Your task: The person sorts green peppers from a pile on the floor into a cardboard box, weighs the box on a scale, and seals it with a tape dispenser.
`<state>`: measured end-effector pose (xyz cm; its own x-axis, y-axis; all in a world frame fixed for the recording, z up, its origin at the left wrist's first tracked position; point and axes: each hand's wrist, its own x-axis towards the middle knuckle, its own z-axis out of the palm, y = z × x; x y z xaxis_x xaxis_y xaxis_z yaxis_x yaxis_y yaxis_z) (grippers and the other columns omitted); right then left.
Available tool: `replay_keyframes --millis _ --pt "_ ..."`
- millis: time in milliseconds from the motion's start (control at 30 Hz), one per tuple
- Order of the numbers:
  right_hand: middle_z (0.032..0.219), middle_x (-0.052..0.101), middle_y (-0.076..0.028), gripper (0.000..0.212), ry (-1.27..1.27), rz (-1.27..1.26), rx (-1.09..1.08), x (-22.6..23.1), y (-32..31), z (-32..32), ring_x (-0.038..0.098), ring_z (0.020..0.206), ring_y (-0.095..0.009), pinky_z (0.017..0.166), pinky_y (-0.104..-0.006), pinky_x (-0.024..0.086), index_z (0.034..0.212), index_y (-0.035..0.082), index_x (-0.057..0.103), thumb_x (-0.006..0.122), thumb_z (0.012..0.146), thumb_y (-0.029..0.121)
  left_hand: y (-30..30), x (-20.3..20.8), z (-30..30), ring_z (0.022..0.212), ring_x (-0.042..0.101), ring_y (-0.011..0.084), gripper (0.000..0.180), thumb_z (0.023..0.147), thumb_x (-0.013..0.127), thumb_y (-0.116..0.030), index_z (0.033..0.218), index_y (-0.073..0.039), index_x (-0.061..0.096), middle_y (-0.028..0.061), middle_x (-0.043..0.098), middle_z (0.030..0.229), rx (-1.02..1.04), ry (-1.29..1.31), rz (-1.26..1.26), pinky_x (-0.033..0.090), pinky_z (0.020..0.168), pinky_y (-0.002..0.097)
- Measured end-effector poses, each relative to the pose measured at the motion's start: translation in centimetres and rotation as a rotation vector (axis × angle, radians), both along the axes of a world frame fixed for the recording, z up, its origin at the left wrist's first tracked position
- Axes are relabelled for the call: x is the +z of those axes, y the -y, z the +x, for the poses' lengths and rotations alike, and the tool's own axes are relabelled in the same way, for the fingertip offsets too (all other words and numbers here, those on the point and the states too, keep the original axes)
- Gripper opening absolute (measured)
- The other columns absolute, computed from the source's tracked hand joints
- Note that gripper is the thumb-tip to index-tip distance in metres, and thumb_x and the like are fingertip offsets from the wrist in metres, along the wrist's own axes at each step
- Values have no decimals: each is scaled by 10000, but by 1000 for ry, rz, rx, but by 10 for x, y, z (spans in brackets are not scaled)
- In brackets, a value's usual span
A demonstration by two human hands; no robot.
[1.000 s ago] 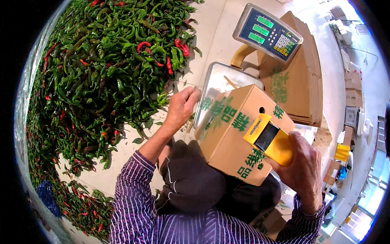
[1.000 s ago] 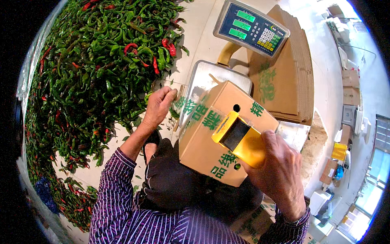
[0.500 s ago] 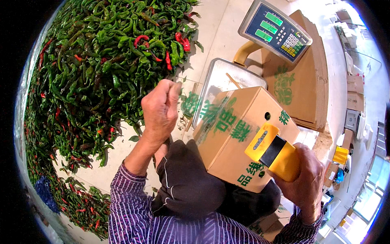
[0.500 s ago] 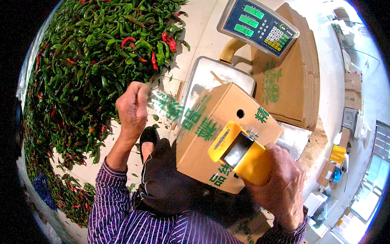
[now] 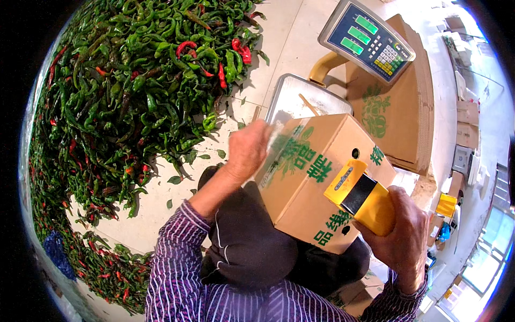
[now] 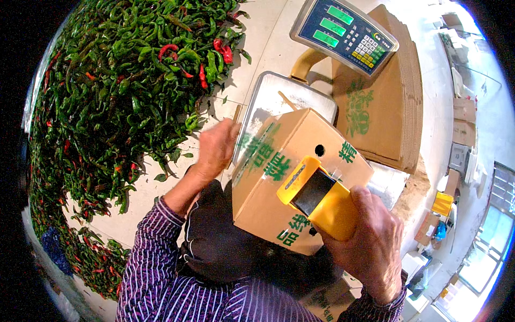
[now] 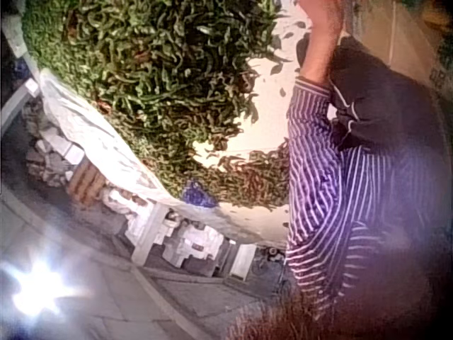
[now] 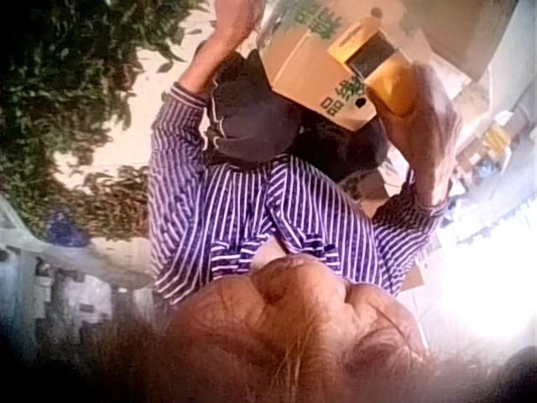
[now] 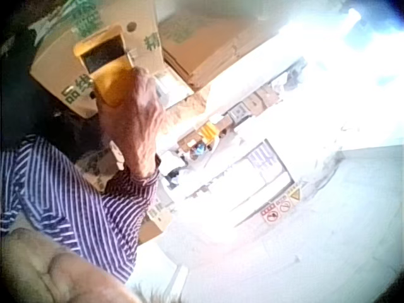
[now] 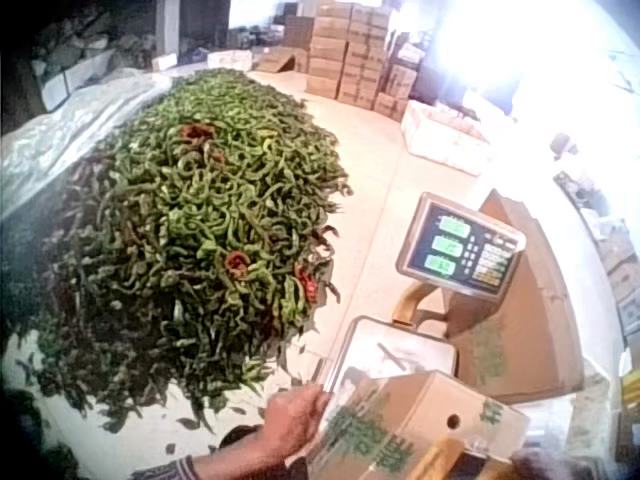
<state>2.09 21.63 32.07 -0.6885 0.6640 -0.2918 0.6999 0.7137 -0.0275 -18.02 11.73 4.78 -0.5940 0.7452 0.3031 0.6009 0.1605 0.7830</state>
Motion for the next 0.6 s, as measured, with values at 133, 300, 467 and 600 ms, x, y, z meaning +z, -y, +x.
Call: replay_keyframes --millis 133,300,467,600 --pt "819 667 -190 571 -19 1 -33 -3 4 1 695 741 -354 658 -406 553 1044 25 587 890 608 236 -11 -8 30 607 600 402 176 925 624 -139 842 -30 513 181 589 681 -155 103 -89 483 518 466" --pt "852 676 -184 600 9 38 -30 -5 6 0 690 770 -354 698 -414 548 1065 24 596 897 585 221 -13 -9 34 636 620 409 195 938 606 -206 920 -41 504 183 614 716 -249 110 -166 493 538 492" --pt "815 623 -175 556 -37 74 -28 -9 8 0 642 751 -402 665 -447 522 1007 34 582 889 618 288 -12 -17 32 752 633 434 291 947 580 -194 1163 -17 498 237 625 892 -277 164 -291 517 619 507" --pt "839 672 -163 556 -37 67 -42 -8 7 -2 682 736 -329 686 -408 542 1044 46 595 900 626 250 -12 -39 21 859 621 417 458 948 571 -184 1356 -14 448 242 600 991 -203 222 -321 514 743 485"
